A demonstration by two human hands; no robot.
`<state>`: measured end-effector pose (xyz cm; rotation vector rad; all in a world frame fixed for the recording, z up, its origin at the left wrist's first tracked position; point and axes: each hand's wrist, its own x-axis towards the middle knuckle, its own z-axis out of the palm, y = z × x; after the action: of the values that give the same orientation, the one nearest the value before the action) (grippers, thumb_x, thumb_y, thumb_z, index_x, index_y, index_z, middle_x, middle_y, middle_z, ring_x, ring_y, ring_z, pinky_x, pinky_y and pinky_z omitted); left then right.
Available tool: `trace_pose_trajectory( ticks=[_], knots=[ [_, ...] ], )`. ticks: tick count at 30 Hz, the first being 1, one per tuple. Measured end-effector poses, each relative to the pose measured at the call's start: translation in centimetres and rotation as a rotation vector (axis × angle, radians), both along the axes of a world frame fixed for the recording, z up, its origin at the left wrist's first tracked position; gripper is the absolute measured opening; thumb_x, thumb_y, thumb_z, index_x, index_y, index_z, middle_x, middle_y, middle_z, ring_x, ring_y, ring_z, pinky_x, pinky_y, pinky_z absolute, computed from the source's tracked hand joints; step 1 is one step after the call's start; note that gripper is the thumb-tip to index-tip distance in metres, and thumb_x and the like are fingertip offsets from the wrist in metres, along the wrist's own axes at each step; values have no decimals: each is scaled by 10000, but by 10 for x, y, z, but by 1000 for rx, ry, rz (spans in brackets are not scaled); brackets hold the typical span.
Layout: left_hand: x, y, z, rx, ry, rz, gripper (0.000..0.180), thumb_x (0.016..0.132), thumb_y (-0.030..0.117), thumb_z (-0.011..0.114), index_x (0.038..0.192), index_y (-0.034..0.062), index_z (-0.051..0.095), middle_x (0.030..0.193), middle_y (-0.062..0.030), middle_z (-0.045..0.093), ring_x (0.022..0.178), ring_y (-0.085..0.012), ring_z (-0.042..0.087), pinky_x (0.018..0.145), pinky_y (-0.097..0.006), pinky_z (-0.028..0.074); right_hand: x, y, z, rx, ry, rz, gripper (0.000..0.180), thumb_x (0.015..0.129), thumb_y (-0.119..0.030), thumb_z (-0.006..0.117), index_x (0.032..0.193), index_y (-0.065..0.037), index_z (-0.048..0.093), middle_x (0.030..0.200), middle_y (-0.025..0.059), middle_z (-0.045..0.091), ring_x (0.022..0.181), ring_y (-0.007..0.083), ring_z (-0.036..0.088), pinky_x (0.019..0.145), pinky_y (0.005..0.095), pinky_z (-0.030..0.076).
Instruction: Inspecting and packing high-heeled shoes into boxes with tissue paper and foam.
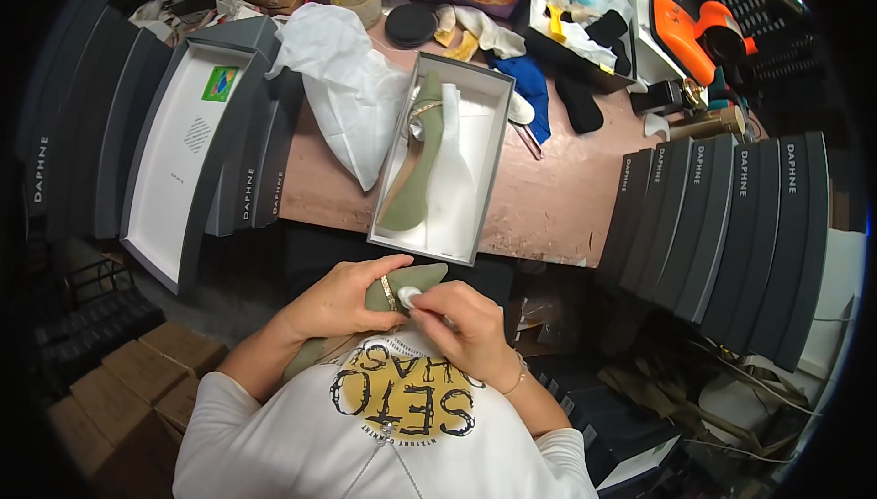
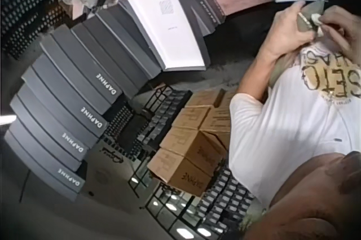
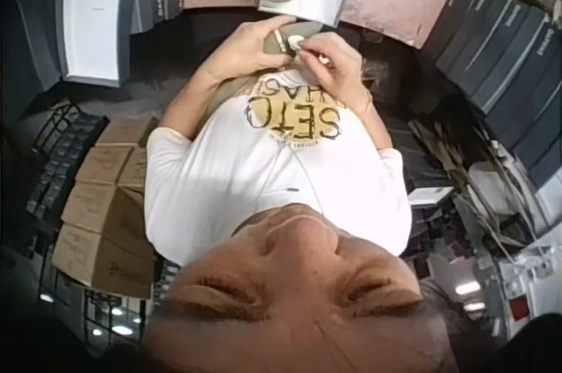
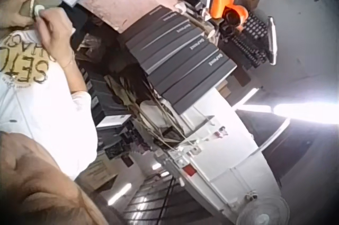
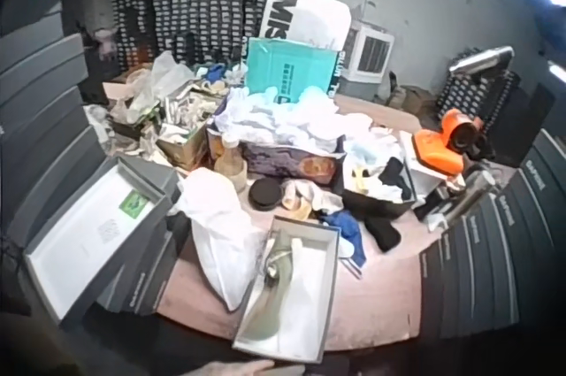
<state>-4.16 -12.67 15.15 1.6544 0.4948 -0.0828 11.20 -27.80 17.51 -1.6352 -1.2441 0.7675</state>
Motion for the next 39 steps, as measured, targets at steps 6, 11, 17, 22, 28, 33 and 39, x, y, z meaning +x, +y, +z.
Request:
trace_pose_trajectory(
  ticks=[6, 11, 17, 22, 28, 33, 39],
  knots=[
    [-2, -8, 1, 32, 40, 1, 651, 720, 172, 776, 1285, -30, 526, 999, -188, 686, 902, -247, 692, 807, -313, 522, -8, 5, -20, 96, -298, 87, 257, 742, -36, 747, 989, -38, 676, 847, 84, 620, 755, 259, 621, 656, 342, 506],
    [-4, -11, -4, 21, 31, 19, 593, 723, 160, 783, 1242, -20, 558, 997, -173, 691, 914, -239, 690, 808, -321, 524, -6, 22, -16, 90, -342, 134, 194, 763, -31, 730, 950, -30, 677, 831, 95, 615, 728, 267, 618, 630, 343, 507],
    [-9, -16, -5, -71, 77, 6, 586, 718, 149, 776, 1236, -20, 561, 994, -161, 695, 897, -218, 693, 792, -309, 529, -11, 9, -16, 40, -320, 169, 175, 757, 2, 713, 919, -15, 647, 815, 112, 599, 714, 282, 617, 616, 353, 509],
    [-14, -12, -7, -75, 23, 143, 549, 718, 138, 742, 1208, -31, 563, 952, -194, 693, 857, -252, 703, 749, -332, 534, -16, 13, -23, 93, -355, 161, 185, 753, -17, 716, 921, -19, 639, 817, 103, 593, 713, 279, 609, 616, 352, 507],
    [-18, -14, -9, -116, 77, 99, 583, 710, 128, 760, 1243, -6, 566, 979, -147, 696, 886, -159, 670, 794, -285, 518, -24, 8, -26, 97, -389, 147, 169, 764, -58, 714, 910, -38, 630, 823, 86, 581, 717, 271, 601, 621, 355, 499],
    [-16, -11, -6, -157, 113, 114, 595, 702, 132, 769, 1239, -20, 563, 978, -134, 695, 890, -151, 664, 796, -287, 519, -16, 26, -16, 125, -376, 144, 194, 730, -15, 731, 896, -33, 631, 818, 99, 603, 714, 275, 621, 623, 355, 510],
    [-19, -12, -8, -166, 104, 124, 573, 703, 141, 775, 1216, -15, 573, 958, -143, 698, 881, -172, 676, 786, -292, 521, -19, 5, -26, 77, -360, 206, 202, 726, -23, 736, 900, -33, 636, 799, 99, 600, 699, 280, 624, 608, 351, 509]
  ],
)
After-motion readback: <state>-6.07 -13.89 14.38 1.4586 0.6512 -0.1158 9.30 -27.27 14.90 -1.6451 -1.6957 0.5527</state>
